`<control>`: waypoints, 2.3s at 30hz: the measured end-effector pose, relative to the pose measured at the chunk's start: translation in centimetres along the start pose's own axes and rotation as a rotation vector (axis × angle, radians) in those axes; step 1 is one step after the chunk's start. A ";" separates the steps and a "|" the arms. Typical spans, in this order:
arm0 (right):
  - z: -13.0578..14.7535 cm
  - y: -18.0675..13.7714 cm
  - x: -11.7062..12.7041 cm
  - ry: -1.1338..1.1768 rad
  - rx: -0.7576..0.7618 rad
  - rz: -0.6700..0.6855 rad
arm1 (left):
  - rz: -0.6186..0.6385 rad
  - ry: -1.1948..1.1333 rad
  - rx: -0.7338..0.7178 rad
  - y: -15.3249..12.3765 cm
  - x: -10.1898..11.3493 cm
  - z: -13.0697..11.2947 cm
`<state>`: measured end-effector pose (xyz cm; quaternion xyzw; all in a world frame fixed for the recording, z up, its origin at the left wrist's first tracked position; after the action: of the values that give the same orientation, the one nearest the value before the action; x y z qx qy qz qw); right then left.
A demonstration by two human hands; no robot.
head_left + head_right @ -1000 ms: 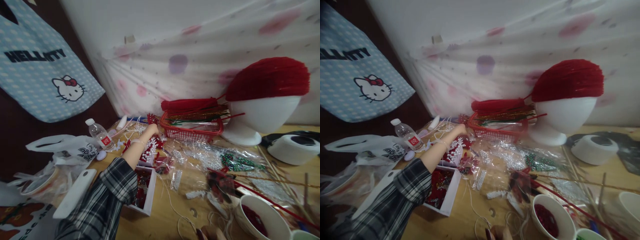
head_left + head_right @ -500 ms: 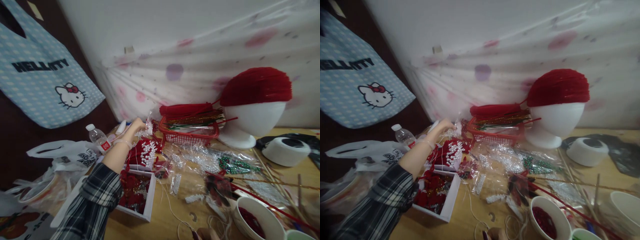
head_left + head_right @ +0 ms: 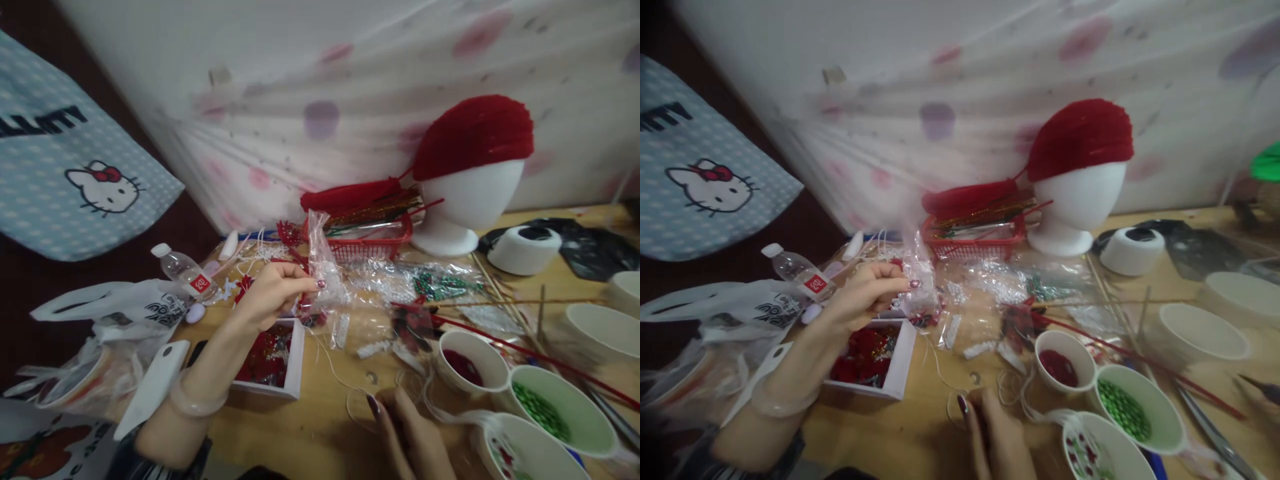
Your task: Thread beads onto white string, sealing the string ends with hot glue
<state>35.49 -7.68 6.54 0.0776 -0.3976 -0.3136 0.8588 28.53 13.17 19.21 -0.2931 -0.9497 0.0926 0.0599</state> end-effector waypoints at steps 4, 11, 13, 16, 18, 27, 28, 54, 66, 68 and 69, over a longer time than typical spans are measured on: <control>0.7 0.5 0.7 0.055 0.061 0.019 | 0.124 -0.103 0.034 -1.1 -2.2 0.4; 1.0 0.2 0.7 0.056 0.084 0.014 | 0.183 -0.101 0.052 -1.8 -3.5 0.8; 1.0 0.2 0.6 0.049 0.087 0.019 | 0.178 -0.097 0.075 -1.9 -3.7 1.1; 1.1 0.3 0.5 0.049 0.081 0.023 | 0.187 -0.085 0.087 -2.0 -4.0 1.3; 1.1 0.3 0.5 0.059 0.072 0.026 | 0.197 -0.076 0.089 -2.0 -4.2 1.4; 1.2 0.3 0.5 0.108 0.015 0.051 | -0.035 0.183 -0.208 -0.7 -0.9 -0.8; 1.1 0.3 0.6 0.117 0.009 0.050 | -0.050 0.222 -0.227 -0.4 -0.7 -0.8; 1.9 0.3 2.0 0.128 0.087 -0.123 | 0.382 -0.217 0.262 -2.9 -9.4 6.3; 0.7 -2.3 3.6 0.126 0.120 -0.435 | 0.089 -1.025 0.592 -7.8 -10.5 14.5; 1.0 -2.1 3.5 0.127 0.118 -0.429 | 0.075 -1.018 0.581 -8.1 -10.1 15.0; 1.2 -2.0 3.5 0.129 0.122 -0.422 | 0.058 -1.010 0.583 -8.2 -9.8 15.2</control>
<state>35.42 -11.22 8.80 0.2307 -0.3348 -0.4561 0.7916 29.55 -1.19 5.50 -0.2097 -0.7875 0.4799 -0.3250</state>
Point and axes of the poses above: each hand's wrist, its own y-axis towards the middle knuckle, its own x-axis out of the back of the hand, z = x × y, the point moved 9 cm from there along y, towards the middle knuckle, and after that the axes turned 12 degrees about -y, right-handed, at the moved point
